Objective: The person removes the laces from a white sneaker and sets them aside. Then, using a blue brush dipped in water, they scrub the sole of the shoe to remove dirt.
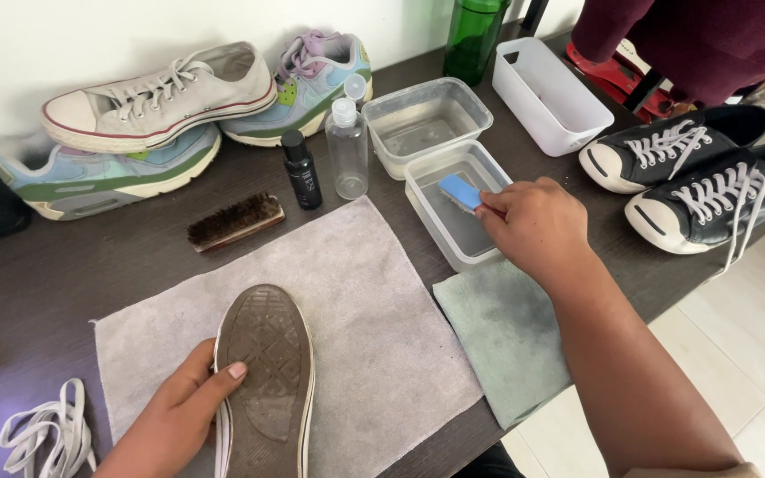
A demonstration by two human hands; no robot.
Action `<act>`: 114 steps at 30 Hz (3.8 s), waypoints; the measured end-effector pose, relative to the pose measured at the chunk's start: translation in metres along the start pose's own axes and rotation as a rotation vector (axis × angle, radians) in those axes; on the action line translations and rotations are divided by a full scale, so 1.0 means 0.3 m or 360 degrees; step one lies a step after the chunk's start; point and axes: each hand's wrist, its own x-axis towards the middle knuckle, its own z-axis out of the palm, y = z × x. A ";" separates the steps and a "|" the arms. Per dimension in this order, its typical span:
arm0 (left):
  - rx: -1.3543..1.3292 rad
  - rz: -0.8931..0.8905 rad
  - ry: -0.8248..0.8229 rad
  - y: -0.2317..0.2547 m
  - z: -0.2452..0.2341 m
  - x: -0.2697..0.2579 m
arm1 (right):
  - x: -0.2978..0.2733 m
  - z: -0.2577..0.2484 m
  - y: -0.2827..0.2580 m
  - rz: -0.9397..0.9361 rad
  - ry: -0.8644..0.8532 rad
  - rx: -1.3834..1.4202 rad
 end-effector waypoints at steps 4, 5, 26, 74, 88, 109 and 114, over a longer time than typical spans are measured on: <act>-0.0064 -0.0136 0.0002 0.050 0.018 -0.036 | -0.002 -0.015 -0.011 0.0019 -0.0039 0.0039; -0.0050 -0.0109 -0.0008 0.041 0.015 -0.031 | -0.002 -0.013 -0.010 0.0021 -0.0026 0.0036; -0.0034 0.0028 -0.0030 0.006 0.001 -0.013 | 0.008 -0.266 -0.054 0.0086 0.0326 0.0504; -0.0240 0.0069 -0.0075 -0.039 -0.009 0.041 | 0.050 0.047 0.045 -0.0549 0.0994 0.1114; -0.0417 -0.0045 -0.0038 -0.007 0.010 0.019 | 0.046 0.045 0.041 -0.0527 0.0969 0.1155; -0.0399 -0.0035 -0.0024 -0.011 0.008 0.019 | 0.051 0.049 0.043 -0.0590 0.0997 0.1087; -0.0470 -0.0056 -0.0019 0.004 0.018 0.011 | 0.049 0.048 0.040 -0.0565 0.0967 0.1120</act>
